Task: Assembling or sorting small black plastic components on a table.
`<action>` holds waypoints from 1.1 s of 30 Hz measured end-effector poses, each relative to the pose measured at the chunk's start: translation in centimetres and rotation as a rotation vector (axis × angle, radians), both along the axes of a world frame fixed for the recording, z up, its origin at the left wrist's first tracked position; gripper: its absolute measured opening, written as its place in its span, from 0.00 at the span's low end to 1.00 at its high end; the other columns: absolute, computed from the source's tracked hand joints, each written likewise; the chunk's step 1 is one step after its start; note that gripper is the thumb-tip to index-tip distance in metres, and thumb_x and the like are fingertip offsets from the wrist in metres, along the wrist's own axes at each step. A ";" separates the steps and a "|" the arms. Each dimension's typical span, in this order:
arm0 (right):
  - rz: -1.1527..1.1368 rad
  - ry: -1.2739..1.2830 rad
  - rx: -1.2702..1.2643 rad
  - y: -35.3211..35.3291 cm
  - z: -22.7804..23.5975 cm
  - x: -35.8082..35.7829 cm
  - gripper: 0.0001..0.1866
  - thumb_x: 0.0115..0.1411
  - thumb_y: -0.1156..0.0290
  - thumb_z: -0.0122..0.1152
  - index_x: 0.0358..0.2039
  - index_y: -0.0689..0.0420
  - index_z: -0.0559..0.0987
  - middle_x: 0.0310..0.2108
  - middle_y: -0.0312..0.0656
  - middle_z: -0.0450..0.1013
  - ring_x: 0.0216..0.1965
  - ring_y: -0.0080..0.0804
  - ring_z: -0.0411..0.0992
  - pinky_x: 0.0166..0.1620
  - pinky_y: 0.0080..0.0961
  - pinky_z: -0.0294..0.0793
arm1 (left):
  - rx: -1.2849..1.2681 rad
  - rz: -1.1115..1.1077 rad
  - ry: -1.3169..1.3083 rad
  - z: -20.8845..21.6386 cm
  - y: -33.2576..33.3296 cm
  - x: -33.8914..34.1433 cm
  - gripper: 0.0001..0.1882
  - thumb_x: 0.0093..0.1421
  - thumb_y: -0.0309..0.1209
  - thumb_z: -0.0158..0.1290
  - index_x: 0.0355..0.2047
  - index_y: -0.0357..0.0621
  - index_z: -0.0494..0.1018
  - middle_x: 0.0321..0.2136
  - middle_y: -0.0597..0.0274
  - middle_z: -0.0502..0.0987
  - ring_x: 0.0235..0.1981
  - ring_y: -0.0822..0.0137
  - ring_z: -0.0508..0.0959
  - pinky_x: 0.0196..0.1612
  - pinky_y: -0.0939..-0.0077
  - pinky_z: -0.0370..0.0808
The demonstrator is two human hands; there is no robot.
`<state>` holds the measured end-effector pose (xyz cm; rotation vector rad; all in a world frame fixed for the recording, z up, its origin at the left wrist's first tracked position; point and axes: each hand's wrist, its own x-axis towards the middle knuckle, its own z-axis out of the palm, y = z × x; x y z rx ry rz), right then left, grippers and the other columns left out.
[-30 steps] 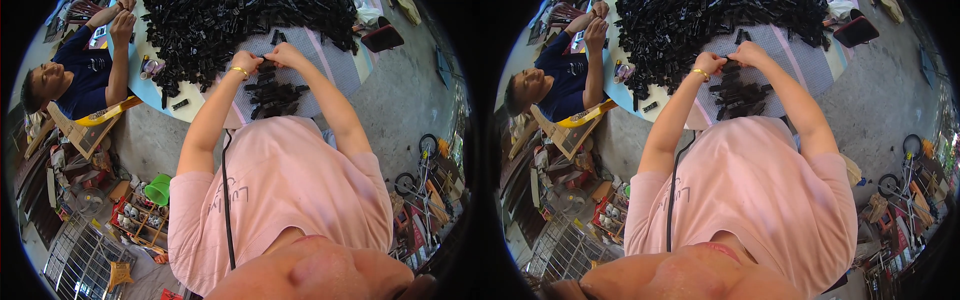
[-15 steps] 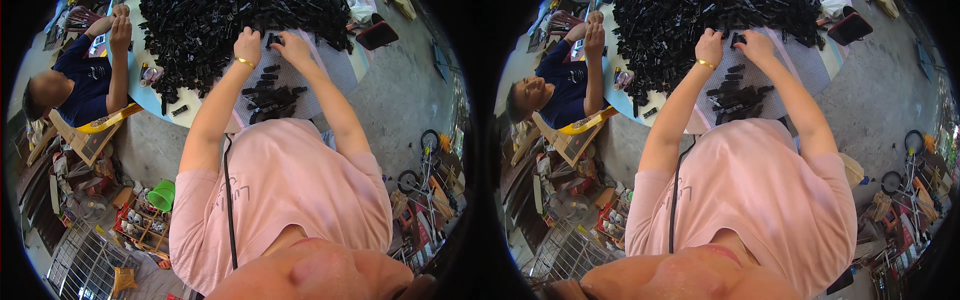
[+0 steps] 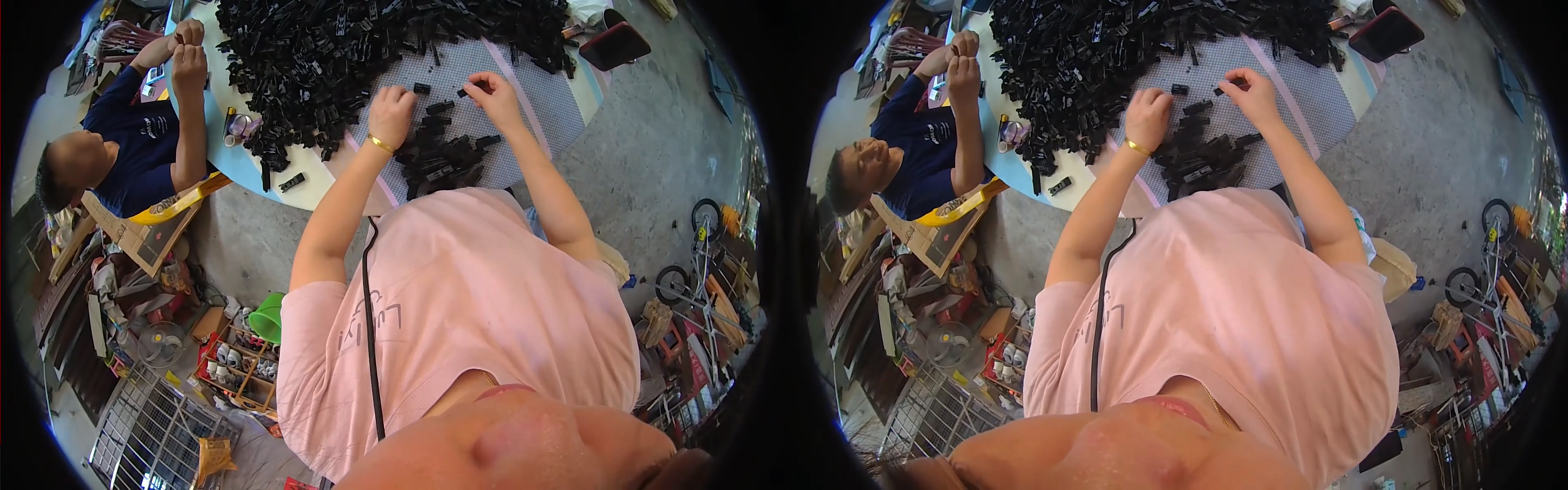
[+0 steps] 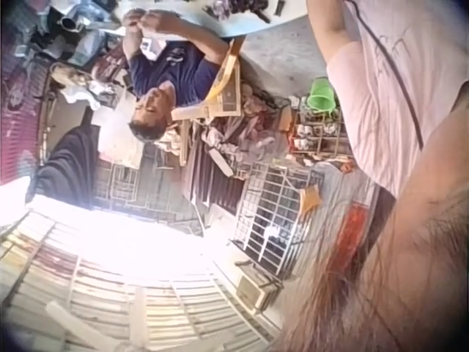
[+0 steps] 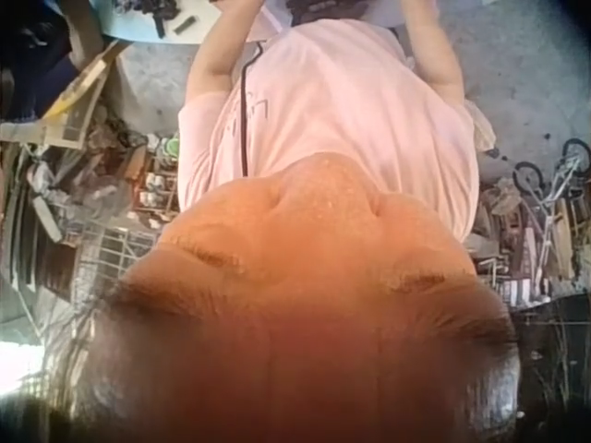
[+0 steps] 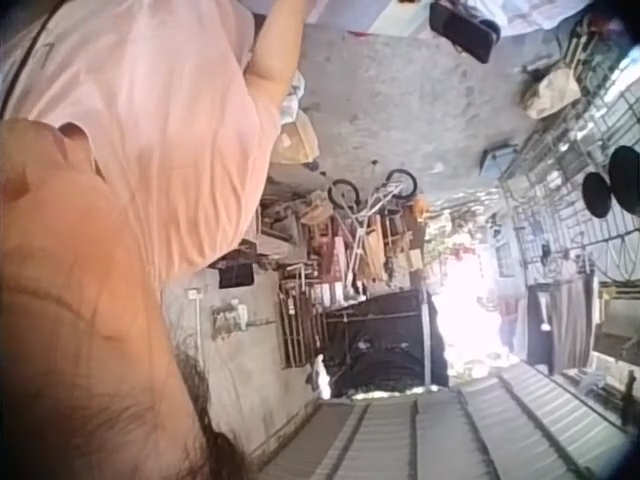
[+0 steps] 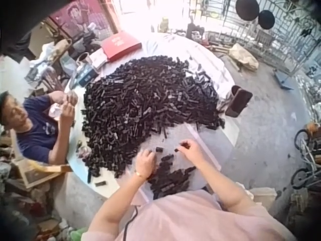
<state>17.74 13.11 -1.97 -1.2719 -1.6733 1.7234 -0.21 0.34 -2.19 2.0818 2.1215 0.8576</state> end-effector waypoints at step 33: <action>0.367 -0.175 0.423 -0.3 0.4 -5.4 0.10 0.46 0.70 0.60 0.31 0.54 0.80 0.30 0.42 0.75 0.31 0.37 0.73 0.36 0.26 0.72 | -0.659 0.526 -0.890 0.6 2.8 -0.5 0.14 0.50 0.38 0.56 0.27 0.37 0.76 0.17 0.65 0.75 0.15 0.77 0.72 0.19 0.84 0.69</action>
